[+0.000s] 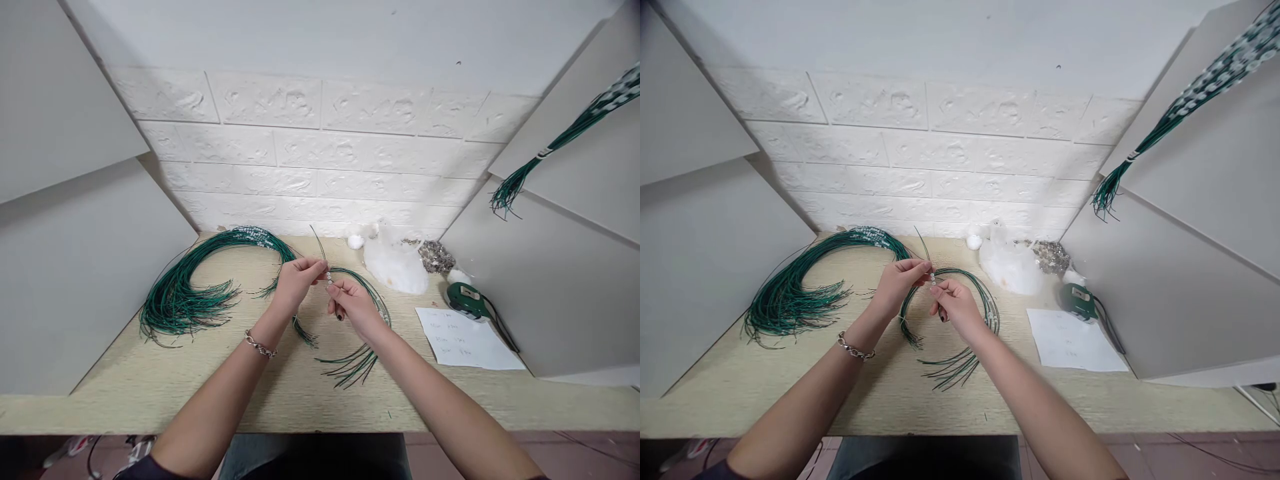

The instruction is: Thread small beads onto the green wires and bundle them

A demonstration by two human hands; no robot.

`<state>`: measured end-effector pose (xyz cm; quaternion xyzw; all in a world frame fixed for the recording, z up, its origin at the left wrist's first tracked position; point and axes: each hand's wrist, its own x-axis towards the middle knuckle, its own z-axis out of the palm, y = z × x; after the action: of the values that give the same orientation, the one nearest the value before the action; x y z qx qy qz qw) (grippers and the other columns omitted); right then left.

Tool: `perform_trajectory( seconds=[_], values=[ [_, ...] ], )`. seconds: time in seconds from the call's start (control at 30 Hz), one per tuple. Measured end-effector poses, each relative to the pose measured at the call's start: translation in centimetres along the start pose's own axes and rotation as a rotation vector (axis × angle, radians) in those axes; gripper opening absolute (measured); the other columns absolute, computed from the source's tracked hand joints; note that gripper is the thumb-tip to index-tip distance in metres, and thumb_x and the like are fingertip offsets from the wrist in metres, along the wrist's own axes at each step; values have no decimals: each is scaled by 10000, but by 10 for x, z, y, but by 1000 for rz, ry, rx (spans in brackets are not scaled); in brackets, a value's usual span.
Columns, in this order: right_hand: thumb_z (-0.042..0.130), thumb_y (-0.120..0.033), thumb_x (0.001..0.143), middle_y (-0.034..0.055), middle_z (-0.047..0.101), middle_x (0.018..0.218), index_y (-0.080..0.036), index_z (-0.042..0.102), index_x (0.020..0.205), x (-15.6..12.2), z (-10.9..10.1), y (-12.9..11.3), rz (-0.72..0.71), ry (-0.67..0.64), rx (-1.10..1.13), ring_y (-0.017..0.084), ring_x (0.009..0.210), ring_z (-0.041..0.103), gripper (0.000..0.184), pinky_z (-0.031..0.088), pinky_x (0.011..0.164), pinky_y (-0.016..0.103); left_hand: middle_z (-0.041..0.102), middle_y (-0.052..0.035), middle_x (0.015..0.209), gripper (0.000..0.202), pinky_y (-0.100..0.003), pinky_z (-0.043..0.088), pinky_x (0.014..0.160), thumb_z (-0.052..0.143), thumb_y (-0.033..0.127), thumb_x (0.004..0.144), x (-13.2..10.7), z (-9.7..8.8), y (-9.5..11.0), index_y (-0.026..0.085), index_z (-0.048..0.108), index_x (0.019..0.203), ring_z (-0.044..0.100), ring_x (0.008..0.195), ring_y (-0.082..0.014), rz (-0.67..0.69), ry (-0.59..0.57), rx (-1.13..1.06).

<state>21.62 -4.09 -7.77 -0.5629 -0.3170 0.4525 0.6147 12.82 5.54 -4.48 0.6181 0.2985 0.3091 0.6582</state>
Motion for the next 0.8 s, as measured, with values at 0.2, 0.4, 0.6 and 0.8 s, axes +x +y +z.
perform_trajectory(
  seconds=[0.2,0.4,0.6,0.8],
  values=[
    [602,-480,665,-32,546,472,-170,464,705,-1,0,1,11,-14,30,49,352,362,343,247,365,185,627,-18,685,184,-223,379,585,603,328,662,-2,2,0,146,592,634,518,606,-100,14,-13,2],
    [609,-469,664,-33,542,471,-171,454,696,-1,2,3,27,-68,38,50,362,373,337,263,371,183,616,-13,685,216,-215,385,605,626,341,662,-2,3,-1,149,538,616,524,628,-95,2,-73,-129],
    [614,-479,655,-32,543,475,-176,457,699,0,1,4,65,-88,39,55,364,378,345,271,374,189,614,-20,624,217,-203,375,572,683,317,613,-1,4,1,142,556,608,528,583,-86,14,-51,-243],
    [598,-456,678,-30,548,475,-173,453,688,0,3,7,92,-130,-35,53,356,383,318,274,375,185,637,-21,654,211,-213,424,617,716,291,577,0,2,3,135,599,657,574,608,-93,21,65,-361]
  ],
)
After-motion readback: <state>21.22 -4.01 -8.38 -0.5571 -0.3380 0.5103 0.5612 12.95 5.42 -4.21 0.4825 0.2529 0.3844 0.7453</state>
